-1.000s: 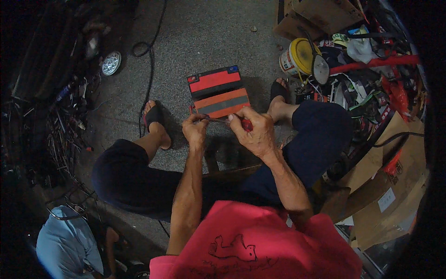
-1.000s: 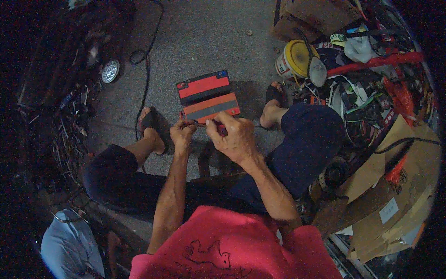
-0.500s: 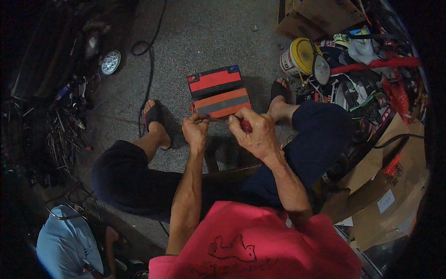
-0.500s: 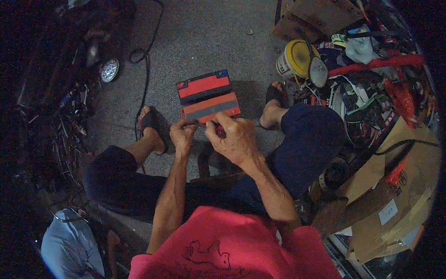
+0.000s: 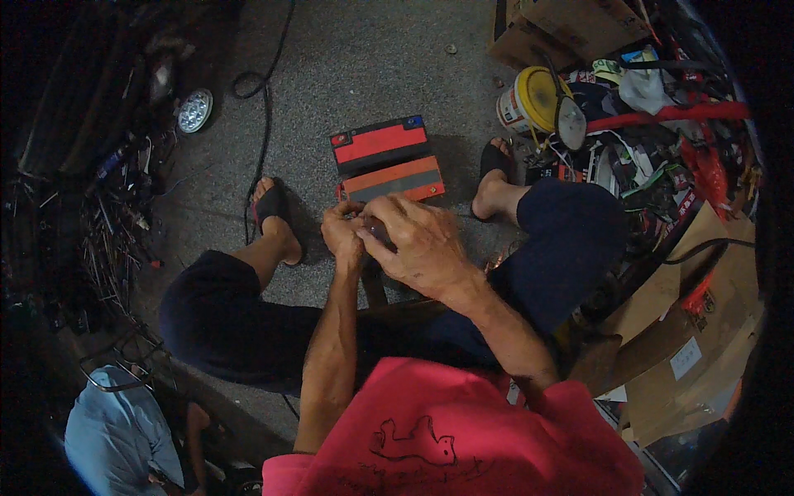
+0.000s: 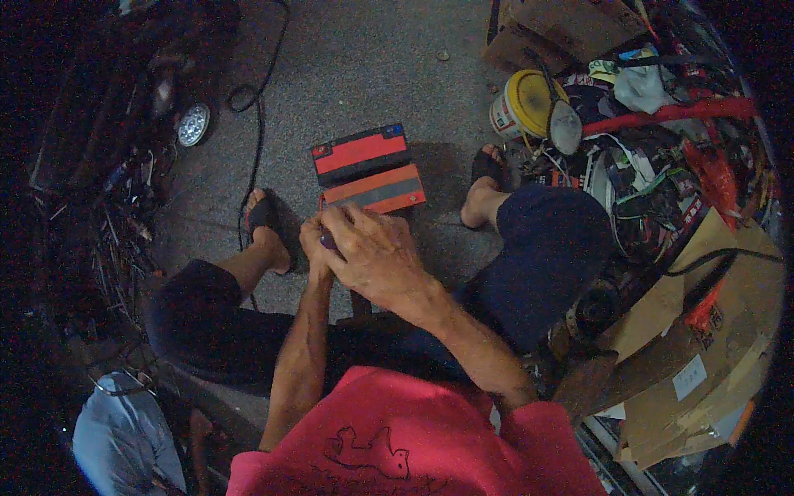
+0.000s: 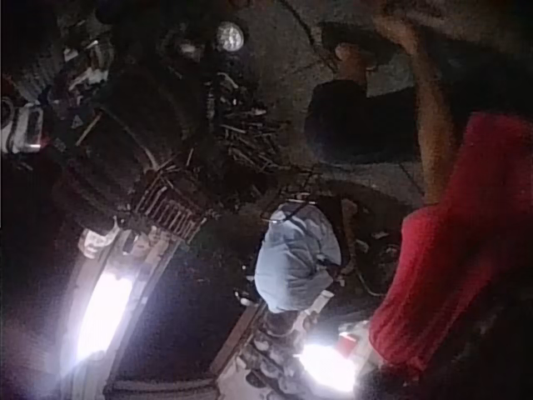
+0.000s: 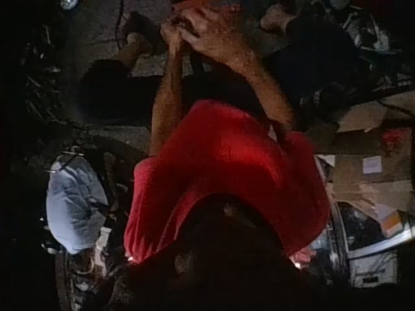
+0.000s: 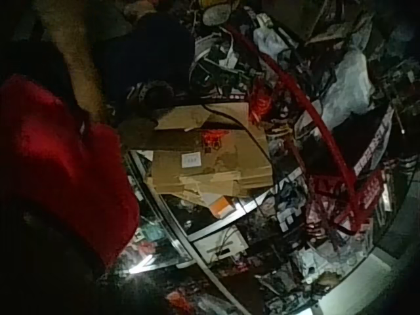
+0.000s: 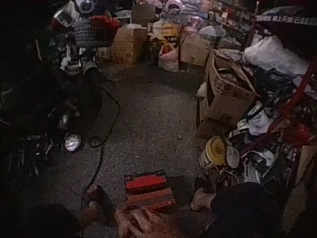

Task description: The person sits on the floor and uses a red-handled screwdriver to tighten screws on a small red and black rectangular device. They repeatedly adjust the device and manipulate the screwdriver to secure the components.

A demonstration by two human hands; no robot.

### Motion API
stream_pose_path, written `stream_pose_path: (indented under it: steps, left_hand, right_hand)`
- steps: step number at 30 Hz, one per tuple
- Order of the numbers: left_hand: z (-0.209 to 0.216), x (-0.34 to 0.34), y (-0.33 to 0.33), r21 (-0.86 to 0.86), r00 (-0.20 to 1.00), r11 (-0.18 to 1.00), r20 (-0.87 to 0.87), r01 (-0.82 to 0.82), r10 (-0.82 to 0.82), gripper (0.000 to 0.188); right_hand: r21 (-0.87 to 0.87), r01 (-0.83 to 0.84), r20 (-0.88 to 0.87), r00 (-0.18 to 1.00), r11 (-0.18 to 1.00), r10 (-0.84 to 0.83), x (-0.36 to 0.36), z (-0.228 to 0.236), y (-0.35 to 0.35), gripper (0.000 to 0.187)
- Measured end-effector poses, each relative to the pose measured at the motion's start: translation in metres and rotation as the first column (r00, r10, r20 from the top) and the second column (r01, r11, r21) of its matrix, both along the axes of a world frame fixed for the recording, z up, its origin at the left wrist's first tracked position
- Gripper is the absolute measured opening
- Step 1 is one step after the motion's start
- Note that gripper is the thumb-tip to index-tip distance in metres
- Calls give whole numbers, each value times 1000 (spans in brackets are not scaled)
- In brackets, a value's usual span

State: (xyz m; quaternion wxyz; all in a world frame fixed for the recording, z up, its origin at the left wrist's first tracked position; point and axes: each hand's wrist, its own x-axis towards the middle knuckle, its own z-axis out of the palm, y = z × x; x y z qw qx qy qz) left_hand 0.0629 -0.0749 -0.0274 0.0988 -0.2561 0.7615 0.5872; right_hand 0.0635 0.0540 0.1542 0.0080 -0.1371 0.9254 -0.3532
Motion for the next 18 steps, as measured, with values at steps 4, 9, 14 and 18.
stream_pose_path:
  steps: [4, 9, 14, 18]
  left_hand:
    - [19, -3, 3, -96, 995, 995, 99, 2, 7, 18]
    - [26, -2, 5, -149, 997, 988, -56, 40, -48, 16]
    - [14, -2, 4, -161, 997, 985, -46, 58, -66, 13]
    - [17, -2, 5, -173, 995, 981, -7, 93, -96, 14]
  right_hand:
    - [35, -9, -2, 1000, 999, 9, -4, 7, -6, 20]
    - [80, -77, 19, 997, 994, 76, -5, 13, 0, 19]
    - [10, -12, 51, 999, 1000, 11, -4, 7, 11, 20]
    - [122, 73, 85, 993, 990, -84, -3, 11, 19, 28]
